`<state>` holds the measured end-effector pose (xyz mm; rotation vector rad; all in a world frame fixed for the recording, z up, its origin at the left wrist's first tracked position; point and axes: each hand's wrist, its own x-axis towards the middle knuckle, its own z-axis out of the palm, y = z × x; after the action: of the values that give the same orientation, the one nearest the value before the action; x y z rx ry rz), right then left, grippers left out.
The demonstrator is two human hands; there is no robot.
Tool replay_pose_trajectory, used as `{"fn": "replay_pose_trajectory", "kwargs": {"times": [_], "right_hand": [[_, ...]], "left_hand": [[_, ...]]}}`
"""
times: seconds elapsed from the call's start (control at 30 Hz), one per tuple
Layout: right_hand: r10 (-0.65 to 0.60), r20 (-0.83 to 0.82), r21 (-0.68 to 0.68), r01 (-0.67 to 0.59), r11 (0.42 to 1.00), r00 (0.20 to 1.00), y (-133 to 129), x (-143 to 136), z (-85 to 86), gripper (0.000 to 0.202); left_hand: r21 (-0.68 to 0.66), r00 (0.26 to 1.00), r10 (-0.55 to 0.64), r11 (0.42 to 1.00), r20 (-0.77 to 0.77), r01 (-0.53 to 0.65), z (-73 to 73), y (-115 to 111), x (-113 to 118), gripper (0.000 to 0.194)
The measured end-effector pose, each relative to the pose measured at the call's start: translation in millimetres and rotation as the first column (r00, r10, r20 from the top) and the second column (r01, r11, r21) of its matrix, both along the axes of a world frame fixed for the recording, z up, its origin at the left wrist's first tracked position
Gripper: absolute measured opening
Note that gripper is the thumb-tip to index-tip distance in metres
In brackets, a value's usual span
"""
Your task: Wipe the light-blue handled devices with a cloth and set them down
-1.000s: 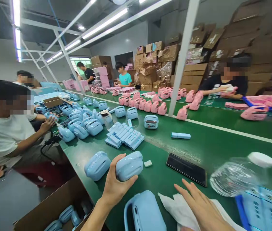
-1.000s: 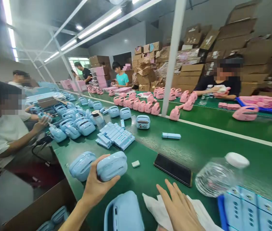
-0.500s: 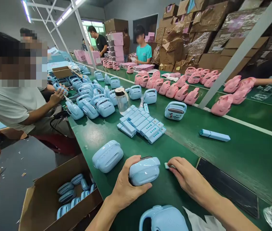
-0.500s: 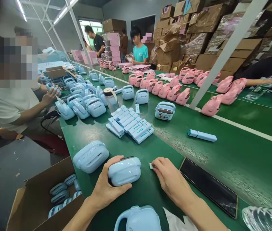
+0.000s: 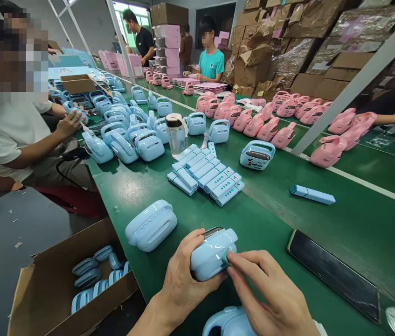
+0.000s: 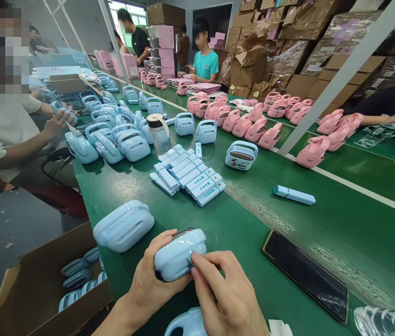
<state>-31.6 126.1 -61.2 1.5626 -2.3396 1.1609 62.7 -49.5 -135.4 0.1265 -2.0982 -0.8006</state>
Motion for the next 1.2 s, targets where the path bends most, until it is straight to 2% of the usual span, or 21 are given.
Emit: {"fn": "replay_pose_trajectory", "kwargs": {"times": [0.07,0.2,0.3,0.5,0.6,0.9,1.2], "right_hand": [[-0.036,-0.029,-0.024,0.035,0.999,0.999,-4.7,2.2,-5.2,0.044],[0.006,-0.126,-0.132,-0.023,0.991,0.992,-8.8,4.8,-9.5,0.038],[-0.048,-0.079,-0.160,0.035,0.987,0.996,-11.5,4.1,-6.5,0.030],[-0.031,-0.075,-0.192,0.016,0.981,0.997,-12.4,1.6,-5.1,0.036],[0.040,-0.089,-0.190,-0.057,0.980,0.995,-12.0,4.5,-5.9,0.040],[0.086,-0.077,-0.172,-0.099,0.980,0.993,-13.6,1.9,-1.9,0.039],[0.024,-0.098,-0.160,-0.039,0.986,0.995,-11.9,-1.6,-2.6,0.035]], "left_hand": [[-0.014,1.000,0.025,1.000,-0.015,-0.025,1.5,2.4,-0.8,0.072],[-0.043,0.998,0.044,0.998,-0.050,-0.047,4.1,5.8,-1.5,0.065],[-0.053,0.997,0.067,0.996,-0.046,-0.069,4.7,7.3,-1.1,0.064],[-0.067,0.995,0.089,0.994,-0.039,-0.091,3.8,8.6,-0.4,0.064],[-0.064,0.994,0.101,0.993,-0.046,-0.104,5.2,8.6,-1.3,0.061],[-0.055,0.994,0.103,0.993,-0.036,-0.105,2.1,7.6,-0.5,0.058],[-0.064,0.990,0.134,0.988,-0.046,-0.137,2.0,8.8,-1.3,0.063]]}}
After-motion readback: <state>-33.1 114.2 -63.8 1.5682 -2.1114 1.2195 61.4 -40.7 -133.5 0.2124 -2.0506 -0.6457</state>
